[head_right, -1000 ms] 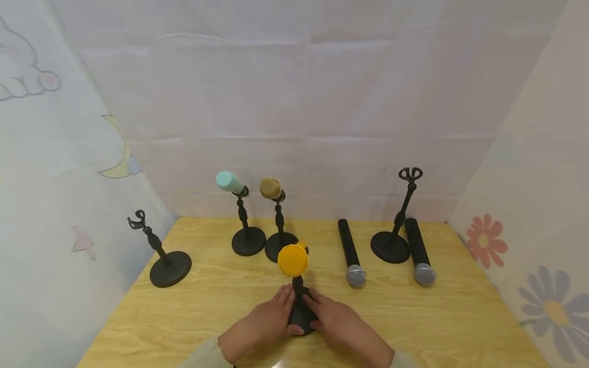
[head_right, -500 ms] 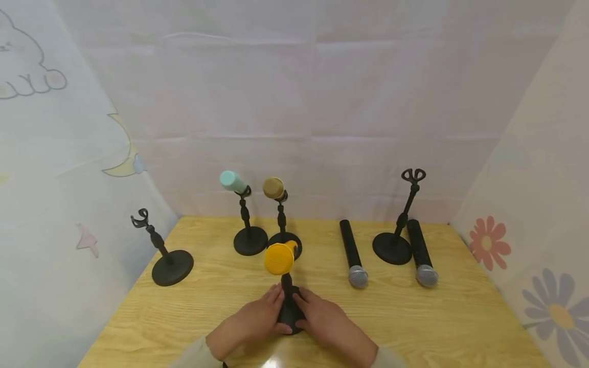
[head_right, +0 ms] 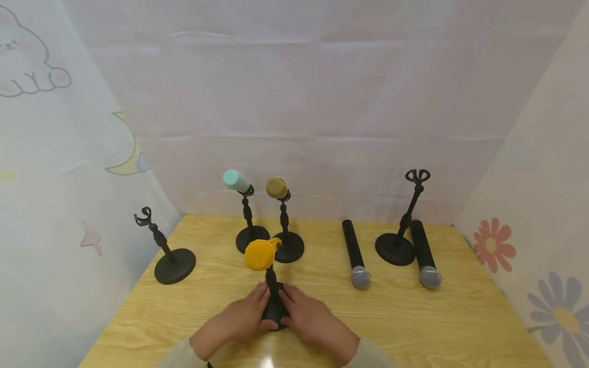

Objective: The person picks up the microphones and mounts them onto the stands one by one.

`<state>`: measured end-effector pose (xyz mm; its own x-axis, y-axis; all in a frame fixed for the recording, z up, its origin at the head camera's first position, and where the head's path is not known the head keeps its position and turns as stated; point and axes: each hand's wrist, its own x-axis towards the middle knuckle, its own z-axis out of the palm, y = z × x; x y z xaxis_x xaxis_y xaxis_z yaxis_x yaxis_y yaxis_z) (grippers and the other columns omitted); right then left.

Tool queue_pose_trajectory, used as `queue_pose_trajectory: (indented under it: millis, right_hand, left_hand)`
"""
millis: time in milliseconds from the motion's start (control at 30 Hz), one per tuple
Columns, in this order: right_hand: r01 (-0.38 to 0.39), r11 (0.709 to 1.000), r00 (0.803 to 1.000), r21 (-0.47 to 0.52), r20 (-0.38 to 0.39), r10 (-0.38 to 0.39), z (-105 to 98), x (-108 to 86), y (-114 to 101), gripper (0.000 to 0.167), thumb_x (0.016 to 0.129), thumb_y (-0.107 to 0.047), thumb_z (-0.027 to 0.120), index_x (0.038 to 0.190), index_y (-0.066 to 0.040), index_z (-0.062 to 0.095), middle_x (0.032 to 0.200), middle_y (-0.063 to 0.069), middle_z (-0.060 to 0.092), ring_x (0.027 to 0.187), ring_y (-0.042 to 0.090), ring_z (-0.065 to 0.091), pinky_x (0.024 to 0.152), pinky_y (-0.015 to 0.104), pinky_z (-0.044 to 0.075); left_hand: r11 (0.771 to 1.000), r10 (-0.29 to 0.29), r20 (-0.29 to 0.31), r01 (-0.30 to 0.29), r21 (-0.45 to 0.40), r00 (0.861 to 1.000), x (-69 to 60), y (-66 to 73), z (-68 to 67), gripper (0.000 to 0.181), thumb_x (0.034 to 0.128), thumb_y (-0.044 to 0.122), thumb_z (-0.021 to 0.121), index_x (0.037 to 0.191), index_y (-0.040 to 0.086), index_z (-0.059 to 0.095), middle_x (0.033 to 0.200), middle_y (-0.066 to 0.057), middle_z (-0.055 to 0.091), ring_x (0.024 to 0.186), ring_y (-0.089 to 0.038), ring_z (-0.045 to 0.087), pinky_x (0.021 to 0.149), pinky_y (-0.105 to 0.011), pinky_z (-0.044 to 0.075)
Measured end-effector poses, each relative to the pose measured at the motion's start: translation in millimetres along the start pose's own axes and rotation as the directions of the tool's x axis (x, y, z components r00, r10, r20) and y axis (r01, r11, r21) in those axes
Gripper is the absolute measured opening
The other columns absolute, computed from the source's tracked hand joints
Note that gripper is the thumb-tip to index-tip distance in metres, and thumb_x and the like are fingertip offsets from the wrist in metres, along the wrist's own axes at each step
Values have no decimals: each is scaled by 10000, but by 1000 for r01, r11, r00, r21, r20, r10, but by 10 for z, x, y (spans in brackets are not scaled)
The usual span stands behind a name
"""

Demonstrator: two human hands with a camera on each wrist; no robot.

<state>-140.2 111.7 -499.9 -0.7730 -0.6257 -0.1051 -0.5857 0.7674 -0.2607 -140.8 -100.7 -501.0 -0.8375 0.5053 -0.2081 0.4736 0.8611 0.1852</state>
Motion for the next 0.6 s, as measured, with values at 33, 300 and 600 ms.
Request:
queue_pose_trajectory:
  millis: [33, 300, 600]
  right_hand:
    - [-1, 1000, 1000, -7, 4, 1, -1, 20, -13, 634, 1031, -408, 574, 1551, -78, 422, 1631, 100, 341, 1468, 281, 387, 1104, 444, 441]
    - [32, 997, 999, -75, -5, -33, -43, 157, -121, 616, 1037, -413, 566, 1541, -81, 440, 1618, 97, 367, 1453, 260, 412, 1093, 401, 457]
    - [49, 994, 999, -99, -14, -51, -61, 321, -219, 622, 1034, -423, 569, 1545, -94, 437, 1612, 97, 376, 1449, 237, 420, 1075, 384, 475]
  left_hand:
    - [1000, -3, 1, 3, 1, 1000, -7, -22, -4, 931, 944, 664, 518, 1593, 34, 297, 1655, -170, 251, 1511, -309, 294, 1047, -404, 497]
    - [1000, -25, -12, 25, -19, 1000, -40, -189, -7, 920, 945, 641, 552, 1581, 17, 320, 1647, -179, 267, 1506, -322, 302, 1050, -434, 493]
    - [997, -33, -33, 31, -65, 999, -111, -347, -42, 916, 950, 589, 601, 1568, -26, 319, 1635, -220, 267, 1503, -354, 295, 1065, -461, 475]
